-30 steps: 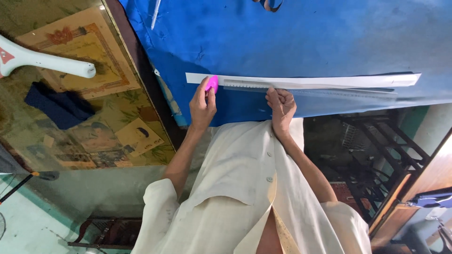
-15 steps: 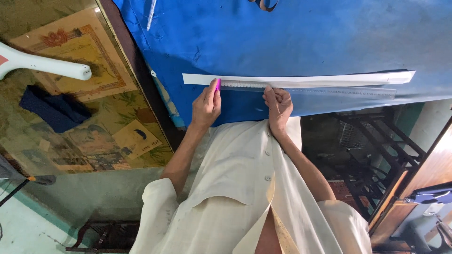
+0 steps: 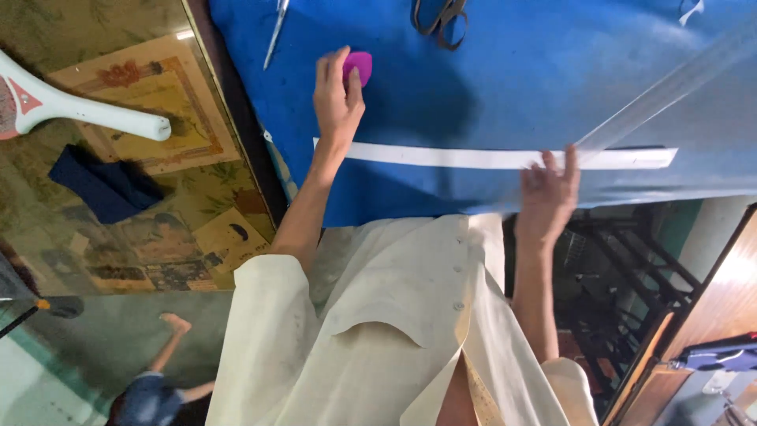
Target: The person uses shears to cut a long strip from a large sheet of white paper on a blue table. They then measure the strip with a ruler and a pink marker, and cut it into smaller pieces.
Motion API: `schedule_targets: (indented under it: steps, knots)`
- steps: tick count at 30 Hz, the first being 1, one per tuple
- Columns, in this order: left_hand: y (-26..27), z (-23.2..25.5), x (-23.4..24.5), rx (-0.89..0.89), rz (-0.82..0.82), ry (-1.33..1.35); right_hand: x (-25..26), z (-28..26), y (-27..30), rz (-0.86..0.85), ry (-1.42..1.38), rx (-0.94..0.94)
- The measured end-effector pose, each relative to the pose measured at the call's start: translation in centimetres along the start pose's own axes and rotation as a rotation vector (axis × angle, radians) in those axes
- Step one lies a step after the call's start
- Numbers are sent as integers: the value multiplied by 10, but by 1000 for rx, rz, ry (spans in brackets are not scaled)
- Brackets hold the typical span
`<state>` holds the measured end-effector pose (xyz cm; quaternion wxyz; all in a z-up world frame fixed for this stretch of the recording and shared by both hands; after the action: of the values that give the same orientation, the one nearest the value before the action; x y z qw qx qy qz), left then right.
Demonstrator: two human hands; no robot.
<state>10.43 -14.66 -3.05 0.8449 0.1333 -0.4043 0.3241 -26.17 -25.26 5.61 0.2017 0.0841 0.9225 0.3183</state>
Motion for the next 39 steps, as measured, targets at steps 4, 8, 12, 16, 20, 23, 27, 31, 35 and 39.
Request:
schedule_targets:
  steps: [4, 8, 12, 16, 20, 23, 27, 31, 35, 39]
  knots:
    - [-18, 35, -6, -179, 148, -325, 15, -58, -43, 40, 469, 232]
    - [-44, 97, -38, -453, -33, -125, 26, -92, -92, -191, 1050, 787]
    - [-65, 99, -107, -586, -56, -580, 28, -99, -135, -238, 1014, 767]
    - [-64, 101, -130, -387, 45, -505, 26, -110, -173, -160, 1071, 939]
    - [-42, 89, -113, 106, -278, -270, 14, -120, -213, -295, 1128, 1270]
    - [-5, 80, -50, 264, -513, -83, 29, -106, -252, 61, 1602, 1535]
    - [99, 70, 29, 462, -627, 37, 34, -7, -212, -84, 1822, 927]
    - [272, 12, 41, 367, -339, 75, -11, 94, -77, -1080, 1180, 1229]
    - [368, 14, 77, 605, -364, -68, -40, 125, -21, -1107, 1198, 1131]
    - [395, 10, 67, 625, -393, -130, -39, 130, -23, -1030, 1215, 1133]
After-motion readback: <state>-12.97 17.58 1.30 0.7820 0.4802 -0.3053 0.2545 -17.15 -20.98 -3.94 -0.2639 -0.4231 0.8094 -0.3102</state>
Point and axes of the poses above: each hand's wrist, its own y-axis away from the middle knuckle, its own x-axis out of the back of the hand, z = x × y, the point moved 3 cm from there along -y, towards the middle knuckle, and after that the axes turned 11 degrees about -y, right-handed, at the moved point
